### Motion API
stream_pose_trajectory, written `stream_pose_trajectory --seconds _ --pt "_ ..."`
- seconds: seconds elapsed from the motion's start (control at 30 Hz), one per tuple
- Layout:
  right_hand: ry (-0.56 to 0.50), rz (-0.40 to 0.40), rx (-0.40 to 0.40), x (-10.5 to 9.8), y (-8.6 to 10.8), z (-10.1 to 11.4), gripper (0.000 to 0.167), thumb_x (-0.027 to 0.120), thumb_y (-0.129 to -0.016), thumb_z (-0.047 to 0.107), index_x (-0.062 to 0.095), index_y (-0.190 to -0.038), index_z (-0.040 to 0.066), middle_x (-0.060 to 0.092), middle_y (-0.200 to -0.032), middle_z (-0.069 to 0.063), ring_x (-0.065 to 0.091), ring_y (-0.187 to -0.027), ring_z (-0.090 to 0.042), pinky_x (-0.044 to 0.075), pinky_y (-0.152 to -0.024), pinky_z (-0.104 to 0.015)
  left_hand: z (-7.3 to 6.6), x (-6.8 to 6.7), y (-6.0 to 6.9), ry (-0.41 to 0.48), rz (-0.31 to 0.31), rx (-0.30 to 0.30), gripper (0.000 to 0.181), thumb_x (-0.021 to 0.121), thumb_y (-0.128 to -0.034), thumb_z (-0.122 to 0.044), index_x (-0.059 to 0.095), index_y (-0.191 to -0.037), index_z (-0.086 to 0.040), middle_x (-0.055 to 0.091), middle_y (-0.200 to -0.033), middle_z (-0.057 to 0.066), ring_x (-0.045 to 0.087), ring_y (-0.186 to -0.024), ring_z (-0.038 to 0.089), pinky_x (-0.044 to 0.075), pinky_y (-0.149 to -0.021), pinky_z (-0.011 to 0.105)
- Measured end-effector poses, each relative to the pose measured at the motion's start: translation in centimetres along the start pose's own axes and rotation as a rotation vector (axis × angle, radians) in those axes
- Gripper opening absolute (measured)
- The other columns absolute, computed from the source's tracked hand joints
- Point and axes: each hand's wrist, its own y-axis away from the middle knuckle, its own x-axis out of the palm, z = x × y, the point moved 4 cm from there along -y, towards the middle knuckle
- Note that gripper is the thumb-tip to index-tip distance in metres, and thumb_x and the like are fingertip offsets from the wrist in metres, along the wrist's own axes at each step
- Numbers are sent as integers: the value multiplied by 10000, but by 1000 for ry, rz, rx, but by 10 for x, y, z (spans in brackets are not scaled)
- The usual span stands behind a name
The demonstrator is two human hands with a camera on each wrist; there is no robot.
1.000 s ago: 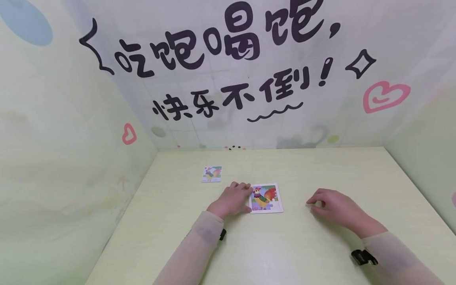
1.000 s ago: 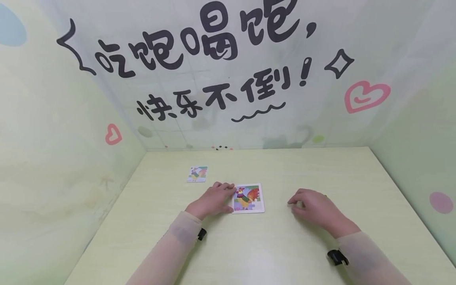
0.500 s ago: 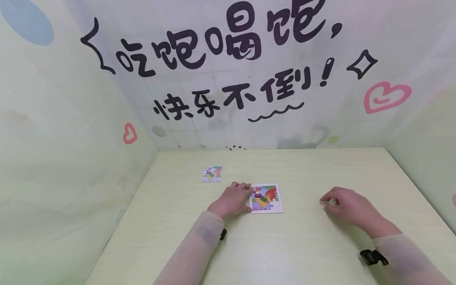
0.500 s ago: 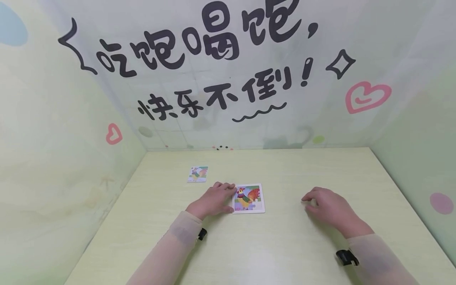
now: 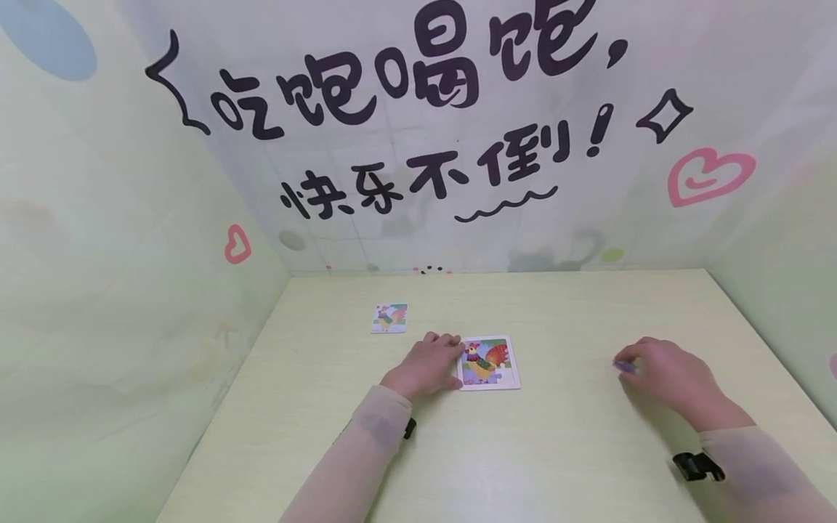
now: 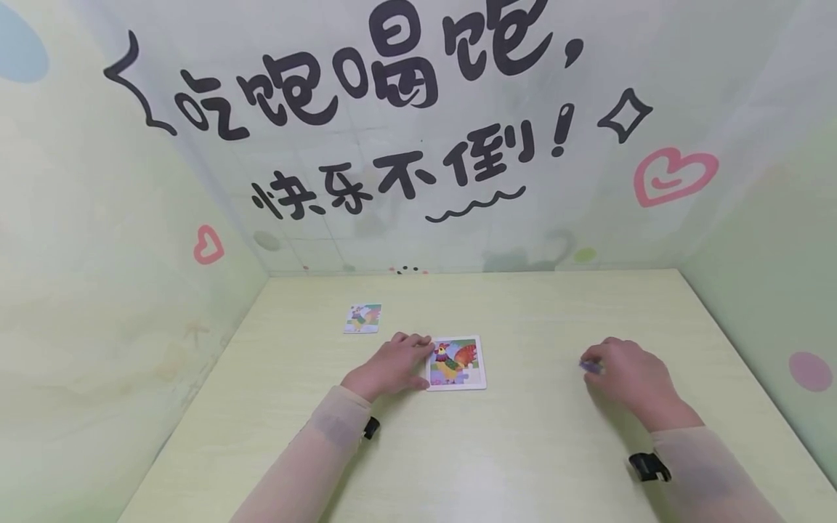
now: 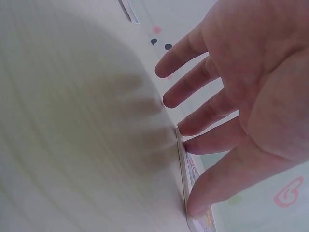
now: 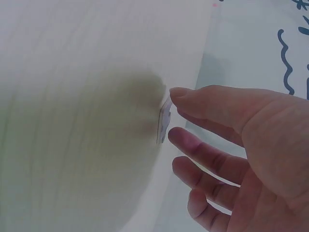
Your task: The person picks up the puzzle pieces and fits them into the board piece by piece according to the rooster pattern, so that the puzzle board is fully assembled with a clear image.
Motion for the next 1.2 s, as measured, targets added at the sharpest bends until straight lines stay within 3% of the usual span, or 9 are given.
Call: stream_pose_trajectory --seconds 0.27,0.57,0.9,1.2 --pt "19 13 45 -2 1 -8 301 764 -899 303 775 -1144 128 718 -1170 -197 681 -945 -367 513 -553 -414 1 1 -1 2 -2 -1 781 742 -918 -500 442 -1582 -220 408 -1647 -21 403 -1449 271 427 -1165 458" --pt "13 28 60 0 -3 -12 274 758 -901 289 781 -1126 136 769 -1121 -141 704 -943 -351 498 -542 -399 1 1 -1 -2 0 5 789 735 -920 -507 429 -1588 -221 402 -1651 -25 400 -1453 271 431 -1161 458" --pt "-2 5 19 4 -3 -5 202 775 -890 250 805 -1067 159 780 -1084 -113 709 -923 -314 547 -594 -450 0 0 0 -3 2 10 787 737 -921 -504 431 -1587 -218 406 -1648 -20 401 -1448 270 438 -1152 454" --pt "-24 -41 -43 11 -8 16 170 779 -893 270 818 -1036 186 773 -1016 -21 704 -895 -251 564 -633 -438 0 -2 1 3 0 8 778 739 -920 -496 441 -1582 -215 416 -1642 -19 403 -1455 273 432 -1162 454"
